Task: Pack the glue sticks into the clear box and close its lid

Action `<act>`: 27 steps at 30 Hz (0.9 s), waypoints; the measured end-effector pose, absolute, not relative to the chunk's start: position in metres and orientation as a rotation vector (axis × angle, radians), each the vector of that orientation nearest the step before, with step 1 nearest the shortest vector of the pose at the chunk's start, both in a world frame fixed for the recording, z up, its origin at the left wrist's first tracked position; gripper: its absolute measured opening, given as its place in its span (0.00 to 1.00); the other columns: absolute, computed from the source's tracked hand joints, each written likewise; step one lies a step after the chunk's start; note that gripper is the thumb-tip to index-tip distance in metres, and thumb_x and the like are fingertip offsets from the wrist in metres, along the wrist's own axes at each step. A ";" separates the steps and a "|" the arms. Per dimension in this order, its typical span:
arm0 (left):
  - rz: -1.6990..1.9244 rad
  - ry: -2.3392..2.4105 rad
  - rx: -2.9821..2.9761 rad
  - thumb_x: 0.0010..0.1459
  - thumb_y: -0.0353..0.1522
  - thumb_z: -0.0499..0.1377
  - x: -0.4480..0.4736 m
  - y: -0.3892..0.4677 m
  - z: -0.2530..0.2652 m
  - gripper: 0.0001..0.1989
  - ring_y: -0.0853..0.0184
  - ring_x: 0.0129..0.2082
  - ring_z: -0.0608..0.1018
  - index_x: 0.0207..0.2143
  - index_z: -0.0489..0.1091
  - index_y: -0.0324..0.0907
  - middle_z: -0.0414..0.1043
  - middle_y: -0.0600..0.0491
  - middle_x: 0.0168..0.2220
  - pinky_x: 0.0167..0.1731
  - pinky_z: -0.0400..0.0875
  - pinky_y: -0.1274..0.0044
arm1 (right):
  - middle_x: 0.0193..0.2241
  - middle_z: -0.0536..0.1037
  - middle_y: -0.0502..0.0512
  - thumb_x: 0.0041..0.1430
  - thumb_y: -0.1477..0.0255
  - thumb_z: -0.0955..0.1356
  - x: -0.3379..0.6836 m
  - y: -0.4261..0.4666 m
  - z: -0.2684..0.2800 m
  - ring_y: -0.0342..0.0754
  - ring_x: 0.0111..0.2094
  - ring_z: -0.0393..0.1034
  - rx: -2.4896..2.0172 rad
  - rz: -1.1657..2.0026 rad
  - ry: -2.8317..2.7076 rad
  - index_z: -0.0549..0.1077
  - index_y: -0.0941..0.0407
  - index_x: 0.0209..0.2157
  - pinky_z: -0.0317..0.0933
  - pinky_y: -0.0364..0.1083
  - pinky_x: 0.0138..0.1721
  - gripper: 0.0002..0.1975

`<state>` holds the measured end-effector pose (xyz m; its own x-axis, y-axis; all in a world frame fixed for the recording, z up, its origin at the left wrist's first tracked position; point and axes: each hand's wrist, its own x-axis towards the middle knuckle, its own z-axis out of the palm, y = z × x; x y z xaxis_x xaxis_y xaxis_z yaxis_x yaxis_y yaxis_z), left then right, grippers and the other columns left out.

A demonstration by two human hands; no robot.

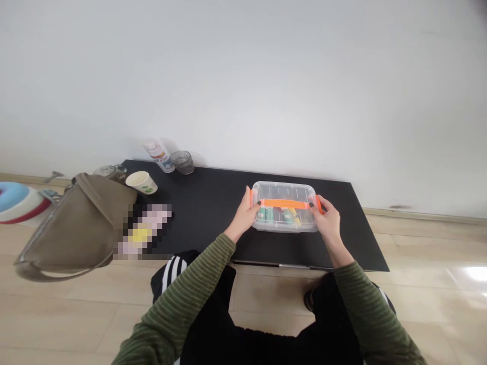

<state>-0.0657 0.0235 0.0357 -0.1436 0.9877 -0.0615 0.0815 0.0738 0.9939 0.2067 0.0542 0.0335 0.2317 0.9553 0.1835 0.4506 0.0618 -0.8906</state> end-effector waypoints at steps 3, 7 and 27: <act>1.198 1.441 1.228 0.62 0.33 0.54 -0.067 0.023 0.035 0.40 0.61 0.72 0.43 0.71 0.38 0.42 0.35 0.47 0.73 0.69 0.36 0.67 | 0.51 0.78 0.60 0.54 0.63 0.70 0.206 0.053 0.034 0.56 0.49 0.75 -1.506 0.661 -1.396 0.76 0.57 0.52 0.68 0.55 0.52 0.24; 1.185 1.465 1.303 0.63 0.32 0.53 -0.068 0.023 0.033 0.38 0.60 0.71 0.46 0.71 0.39 0.43 0.38 0.47 0.73 0.69 0.38 0.65 | 0.49 0.79 0.60 0.55 0.63 0.69 0.205 0.050 0.036 0.55 0.47 0.76 -1.492 0.647 -1.420 0.76 0.56 0.51 0.69 0.53 0.50 0.23; 1.286 1.457 1.314 0.59 0.29 0.54 -0.064 0.023 0.039 0.23 0.58 0.70 0.53 0.55 0.73 0.43 0.43 0.53 0.72 0.68 0.47 0.71 | 0.47 0.79 0.60 0.57 0.60 0.68 0.200 0.054 0.030 0.53 0.42 0.75 -1.496 0.667 -1.341 0.75 0.56 0.50 0.68 0.52 0.45 0.22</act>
